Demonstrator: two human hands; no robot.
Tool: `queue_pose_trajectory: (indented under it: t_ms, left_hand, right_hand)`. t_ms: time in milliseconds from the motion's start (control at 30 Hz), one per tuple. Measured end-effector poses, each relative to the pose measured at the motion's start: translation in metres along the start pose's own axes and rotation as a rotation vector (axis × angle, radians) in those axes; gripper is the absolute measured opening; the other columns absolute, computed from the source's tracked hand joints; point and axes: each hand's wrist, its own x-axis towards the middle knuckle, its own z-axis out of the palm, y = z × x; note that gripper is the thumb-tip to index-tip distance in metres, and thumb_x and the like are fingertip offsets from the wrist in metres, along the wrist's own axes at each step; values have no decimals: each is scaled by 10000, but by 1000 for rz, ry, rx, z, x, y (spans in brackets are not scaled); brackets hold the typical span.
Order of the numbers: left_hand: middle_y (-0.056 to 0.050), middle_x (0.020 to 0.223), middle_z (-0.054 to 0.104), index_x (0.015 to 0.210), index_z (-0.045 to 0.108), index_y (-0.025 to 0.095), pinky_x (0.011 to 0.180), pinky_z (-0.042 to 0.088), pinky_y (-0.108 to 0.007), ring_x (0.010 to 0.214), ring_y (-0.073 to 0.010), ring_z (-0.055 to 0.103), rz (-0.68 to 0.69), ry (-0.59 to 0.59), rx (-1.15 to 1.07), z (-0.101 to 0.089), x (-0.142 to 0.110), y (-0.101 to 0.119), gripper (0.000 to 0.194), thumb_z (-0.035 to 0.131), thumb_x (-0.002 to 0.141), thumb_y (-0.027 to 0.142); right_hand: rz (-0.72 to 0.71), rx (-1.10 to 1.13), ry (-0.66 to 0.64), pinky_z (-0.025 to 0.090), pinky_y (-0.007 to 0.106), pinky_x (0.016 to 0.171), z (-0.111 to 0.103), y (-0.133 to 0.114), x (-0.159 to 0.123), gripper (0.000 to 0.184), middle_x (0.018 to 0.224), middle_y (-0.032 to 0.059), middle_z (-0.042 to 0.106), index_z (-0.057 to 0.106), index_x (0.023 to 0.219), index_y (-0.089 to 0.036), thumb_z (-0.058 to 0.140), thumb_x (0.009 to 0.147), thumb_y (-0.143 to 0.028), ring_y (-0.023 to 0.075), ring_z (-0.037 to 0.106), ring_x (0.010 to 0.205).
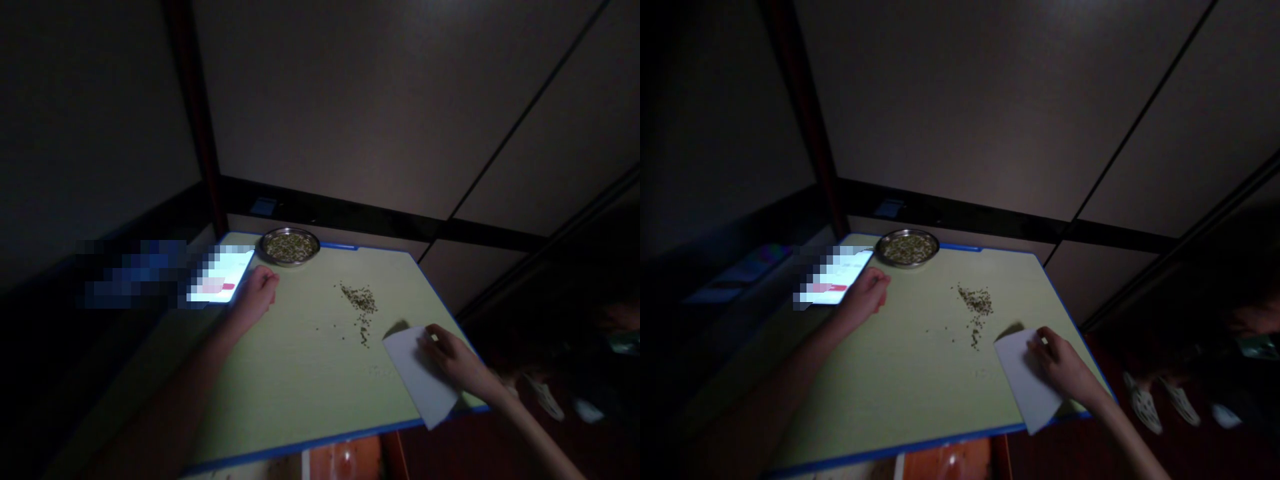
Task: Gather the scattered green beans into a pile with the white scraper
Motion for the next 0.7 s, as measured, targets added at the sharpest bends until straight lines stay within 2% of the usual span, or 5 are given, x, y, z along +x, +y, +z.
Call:
queue_pose_trajectory:
  t_ms: [133,367,533,700]
  left_hand:
    - [68,480,468,790,455,222,398,316,-206,396,-109,447,8,4,-2,0,2,-5,165,471,821,383]
    - [66,483,468,784,435,229,380,314,-199,396,-112,454,-8,20,-14,4,5,-10,187,476,827,407]
    - [66,486,467,791,444,227,383,319,-205,388,-110,444,0,23,-21,3,2,-6,163,478,827,383]
    - [60,498,460,793,447,228,394,316,-203,411,-111,448,16,36,-31,3,1,-7,141,467,831,362]
  right_hand:
    - [19,12,3,410,284,583,24,-16,-9,343,719,27,621,555,933,-176,457,901,-503,167,555,630]
    - [36,55,45,403,284,600,49,-31,-17,348,729,41,628,547,893,-183,459,893,-519,169,562,640]
    - [37,91,80,400,285,591,65,-48,-12,342,721,52,640,561,949,-165,477,874,-489,174,562,637]
    - [10,69,74,350,270,546,78,-67,-1,280,676,31,611,550,910,-176,480,872,-444,155,519,586]
